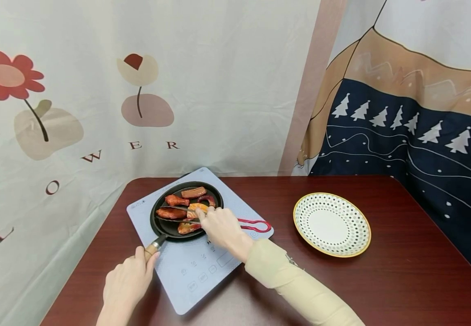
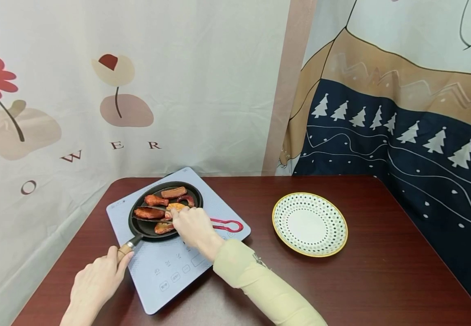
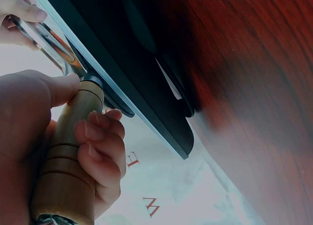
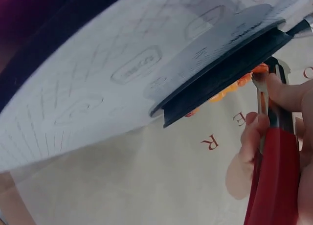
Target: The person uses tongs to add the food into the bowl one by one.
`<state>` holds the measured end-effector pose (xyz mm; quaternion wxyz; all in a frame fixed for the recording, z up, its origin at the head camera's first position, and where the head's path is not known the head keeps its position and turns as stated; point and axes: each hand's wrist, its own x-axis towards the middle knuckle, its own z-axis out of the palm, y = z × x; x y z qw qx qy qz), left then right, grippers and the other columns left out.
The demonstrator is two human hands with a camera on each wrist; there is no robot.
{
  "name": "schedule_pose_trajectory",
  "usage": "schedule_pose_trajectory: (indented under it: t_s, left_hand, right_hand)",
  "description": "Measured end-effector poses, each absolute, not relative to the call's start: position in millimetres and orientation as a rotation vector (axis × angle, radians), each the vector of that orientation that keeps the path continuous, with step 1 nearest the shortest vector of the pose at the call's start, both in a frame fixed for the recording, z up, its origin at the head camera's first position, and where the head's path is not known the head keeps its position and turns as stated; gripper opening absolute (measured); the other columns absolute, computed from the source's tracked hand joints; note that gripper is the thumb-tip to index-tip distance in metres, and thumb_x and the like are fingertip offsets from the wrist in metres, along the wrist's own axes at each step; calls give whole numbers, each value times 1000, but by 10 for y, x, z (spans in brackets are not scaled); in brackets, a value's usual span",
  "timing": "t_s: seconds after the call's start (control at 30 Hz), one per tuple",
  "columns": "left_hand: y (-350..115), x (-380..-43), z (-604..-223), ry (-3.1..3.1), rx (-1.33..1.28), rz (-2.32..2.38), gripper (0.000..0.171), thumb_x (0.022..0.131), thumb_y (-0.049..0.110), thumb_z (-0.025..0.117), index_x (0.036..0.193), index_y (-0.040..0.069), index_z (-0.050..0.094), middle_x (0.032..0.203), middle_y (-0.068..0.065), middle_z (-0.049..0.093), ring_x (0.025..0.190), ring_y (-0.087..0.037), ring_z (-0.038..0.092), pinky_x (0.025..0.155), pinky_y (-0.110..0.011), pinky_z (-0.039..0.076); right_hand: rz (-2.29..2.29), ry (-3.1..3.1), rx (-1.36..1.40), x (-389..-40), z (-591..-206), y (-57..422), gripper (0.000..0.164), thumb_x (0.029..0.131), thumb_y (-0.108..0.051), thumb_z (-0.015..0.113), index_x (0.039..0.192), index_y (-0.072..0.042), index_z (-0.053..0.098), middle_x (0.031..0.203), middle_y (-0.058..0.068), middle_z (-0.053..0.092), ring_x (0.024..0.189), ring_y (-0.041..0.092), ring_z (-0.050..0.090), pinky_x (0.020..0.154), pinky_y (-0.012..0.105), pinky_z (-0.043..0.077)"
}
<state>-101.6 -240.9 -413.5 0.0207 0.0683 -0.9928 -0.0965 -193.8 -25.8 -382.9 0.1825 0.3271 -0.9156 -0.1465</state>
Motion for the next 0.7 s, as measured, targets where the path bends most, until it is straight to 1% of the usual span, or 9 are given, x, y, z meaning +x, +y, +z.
schedule_pose_trajectory:
  t_s: [0.1,0.23,0.37,0.53,0.7]
  left_hand:
    - [-2408,-1020,-4137,-3092,220,-295,42,95,40,50,95,-2,47,63,-15,55,53,-31,55,46,-42,40]
    - [-2408,-1025,-4138,-3089,217,-295,42,96,40,50,95,-2,47,64,-16,55,54,-33,56,46,-43,40]
    - [-2404,-1027,-4137,-3085,214,-298,43,96,41,50,95,-2,47,64,-17,56,55,-34,57,47,-44,40]
    - [-2408,-1022,-4144,-3073,212,-299,42,96,40,50,93,-2,47,64,-17,56,55,-35,56,47,-45,40]
    - [-2410,-1015,-4142,-3060,204,-298,42,96,40,49,92,-1,46,64,-17,56,54,-36,56,46,-45,39]
  right_hand:
    - [-335,-2619,918,-1943,-3830,-234,48,89,-31,63,135,-21,53,89,1,69,57,13,57,45,27,42]
    - [-228,-2636,909,-1937,-3833,-190,47,90,-40,61,132,-20,54,87,1,68,59,15,60,47,29,45]
    - [-128,-2623,897,-1919,-3822,-126,44,89,-42,62,127,-19,56,82,2,67,61,18,63,48,31,46]
    - [-58,-2609,887,-1890,-3796,-21,49,88,-42,64,129,-17,55,80,1,66,58,16,62,46,29,44]
    - [43,-2608,865,-1865,-3780,88,50,87,-41,65,129,-15,57,79,3,65,60,17,63,47,30,44]
